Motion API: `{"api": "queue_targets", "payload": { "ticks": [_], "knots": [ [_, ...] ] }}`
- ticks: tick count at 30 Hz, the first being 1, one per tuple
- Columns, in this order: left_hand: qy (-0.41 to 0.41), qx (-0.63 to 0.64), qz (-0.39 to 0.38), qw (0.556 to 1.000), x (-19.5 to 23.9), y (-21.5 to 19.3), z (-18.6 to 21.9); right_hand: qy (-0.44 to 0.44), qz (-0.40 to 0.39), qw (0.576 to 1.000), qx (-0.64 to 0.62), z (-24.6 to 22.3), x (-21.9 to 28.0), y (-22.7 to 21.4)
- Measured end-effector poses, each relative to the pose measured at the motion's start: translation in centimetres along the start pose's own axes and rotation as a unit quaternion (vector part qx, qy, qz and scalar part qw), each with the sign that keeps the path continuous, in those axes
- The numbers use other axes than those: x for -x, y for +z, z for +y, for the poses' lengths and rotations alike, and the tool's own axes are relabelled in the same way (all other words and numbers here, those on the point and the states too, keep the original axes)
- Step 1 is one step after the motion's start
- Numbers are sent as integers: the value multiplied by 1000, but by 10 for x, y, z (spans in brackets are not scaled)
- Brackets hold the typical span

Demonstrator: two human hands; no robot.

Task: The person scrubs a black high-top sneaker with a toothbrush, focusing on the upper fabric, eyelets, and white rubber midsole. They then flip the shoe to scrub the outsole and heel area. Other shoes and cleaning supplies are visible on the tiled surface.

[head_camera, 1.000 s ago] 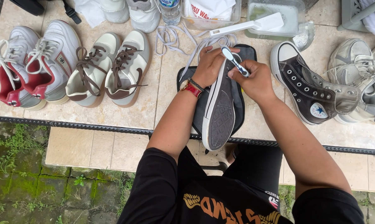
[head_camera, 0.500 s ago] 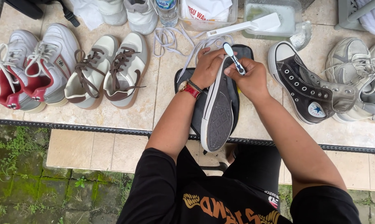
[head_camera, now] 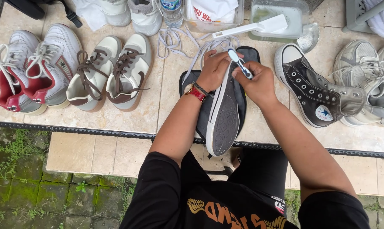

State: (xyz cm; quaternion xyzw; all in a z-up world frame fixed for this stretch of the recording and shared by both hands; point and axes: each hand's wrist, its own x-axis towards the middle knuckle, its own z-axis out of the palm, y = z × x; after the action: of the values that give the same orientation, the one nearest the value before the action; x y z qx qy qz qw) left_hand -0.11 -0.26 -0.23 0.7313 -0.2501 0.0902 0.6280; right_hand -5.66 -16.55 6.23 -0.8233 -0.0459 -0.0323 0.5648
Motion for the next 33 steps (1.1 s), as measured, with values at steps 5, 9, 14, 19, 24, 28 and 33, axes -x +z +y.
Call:
{"api": "queue_targets", "payload": {
  "ticks": [5,9,14,19,24,28,33],
  "knots": [
    [12,-20,2,1000,0,-2,-12,-15,3,1000,-2,12,-1,2],
    [10,8,-6,1000,-2,-4,1,-9,-18,1000,12,10,10,-7],
    [20,-4,12,1000,1,8,-38,-16,18,1000,-11,3,3,5],
    [38,-22,19,999,0,-4,4,-17,13,999,-24,19,4,1],
    [11,23,-25,999,-2,-7,5,-36,10,997,-70,34,4,-24],
    [12,25,-29,999,-2,-9,7,15,5,989,-146,27,11,-28],
    [1,29,-37,999,-2,-9,10,38,-39,986,-157,20,15,-29]
  ]
}}
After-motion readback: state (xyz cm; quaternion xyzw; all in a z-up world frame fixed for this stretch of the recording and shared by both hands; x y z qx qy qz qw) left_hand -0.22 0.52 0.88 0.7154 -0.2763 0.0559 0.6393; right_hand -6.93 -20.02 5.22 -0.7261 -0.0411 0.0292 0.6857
